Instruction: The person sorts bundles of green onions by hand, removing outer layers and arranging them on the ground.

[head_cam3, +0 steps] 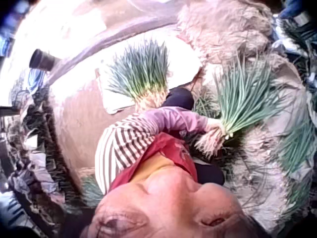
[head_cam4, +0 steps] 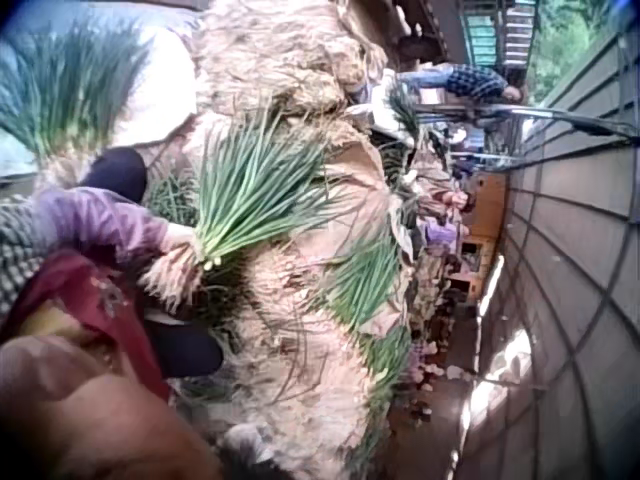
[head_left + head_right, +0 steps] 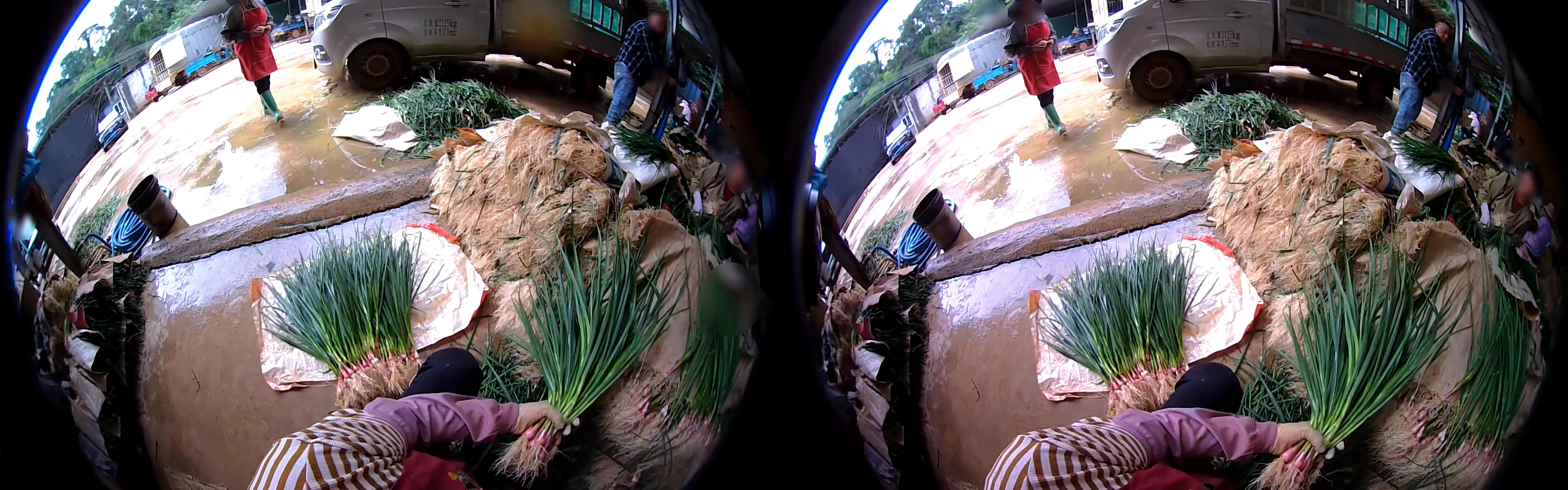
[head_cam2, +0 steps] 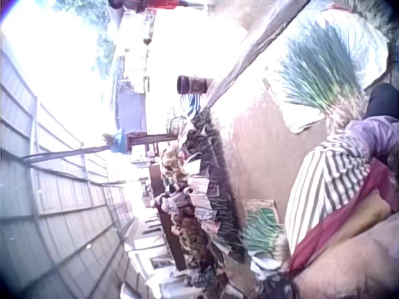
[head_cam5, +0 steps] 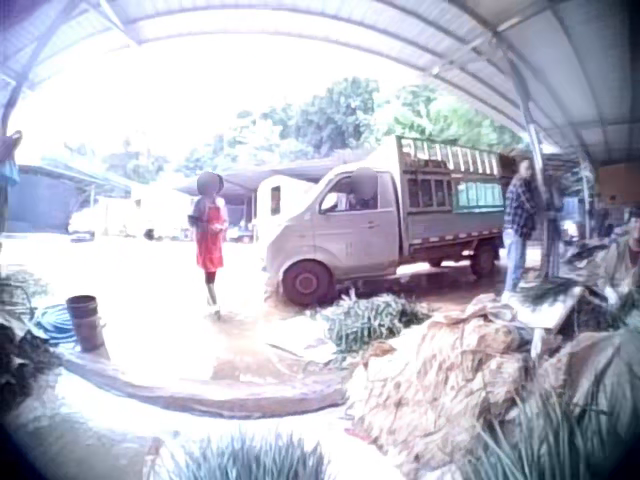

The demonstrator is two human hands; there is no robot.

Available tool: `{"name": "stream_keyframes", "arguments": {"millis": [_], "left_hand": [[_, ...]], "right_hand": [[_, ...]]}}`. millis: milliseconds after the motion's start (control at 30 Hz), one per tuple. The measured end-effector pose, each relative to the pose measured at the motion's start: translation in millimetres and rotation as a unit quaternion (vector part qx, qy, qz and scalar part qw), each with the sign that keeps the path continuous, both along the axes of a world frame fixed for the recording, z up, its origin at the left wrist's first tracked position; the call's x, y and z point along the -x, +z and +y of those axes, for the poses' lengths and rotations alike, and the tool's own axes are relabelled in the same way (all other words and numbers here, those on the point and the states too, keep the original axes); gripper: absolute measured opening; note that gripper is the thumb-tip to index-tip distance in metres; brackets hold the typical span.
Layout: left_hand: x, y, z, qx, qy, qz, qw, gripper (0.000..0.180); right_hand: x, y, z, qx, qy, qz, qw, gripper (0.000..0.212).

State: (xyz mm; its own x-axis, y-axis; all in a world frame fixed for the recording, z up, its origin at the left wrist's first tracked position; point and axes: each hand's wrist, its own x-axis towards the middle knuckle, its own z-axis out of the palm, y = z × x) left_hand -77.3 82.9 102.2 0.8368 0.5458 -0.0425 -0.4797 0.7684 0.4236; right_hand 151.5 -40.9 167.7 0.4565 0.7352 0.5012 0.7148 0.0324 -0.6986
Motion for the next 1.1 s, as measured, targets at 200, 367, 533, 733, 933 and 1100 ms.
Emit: {"name": "stream_keyframes", "arguments": {"millis": [200,367,533,733,933,1100], "left_hand": [[9,-19,6,-0.002,-0.016,-0.039,0.999,0.033],[-1,-41,7,0.074,-0.037,-0.101,0.991,0.035],[-1,-31,3,0.149,-0.023,-0.088,0.985,0.031],[0,-34,-7,0.157,-0.009,-0.101,0.983,0.028],[-1,-30,-11,0.119,-0.037,-0.053,0.991,0.026],[4,-47,3,0.023,-0.087,0.106,0.990,0.015]], "right_hand": [[47,-33,45,0.203,0.188,0.087,0.957,0.016],[58,-42,68,0.268,0.261,0.114,0.920,0.023],[44,-47,85,0.317,0.316,0.212,0.869,0.030],[60,-33,103,0.319,0.445,0.215,0.809,0.021],[40,-56,109,0.373,0.375,0.079,0.845,0.007],[72,-61,96,0.269,0.219,-0.122,0.930,0.009]]}}
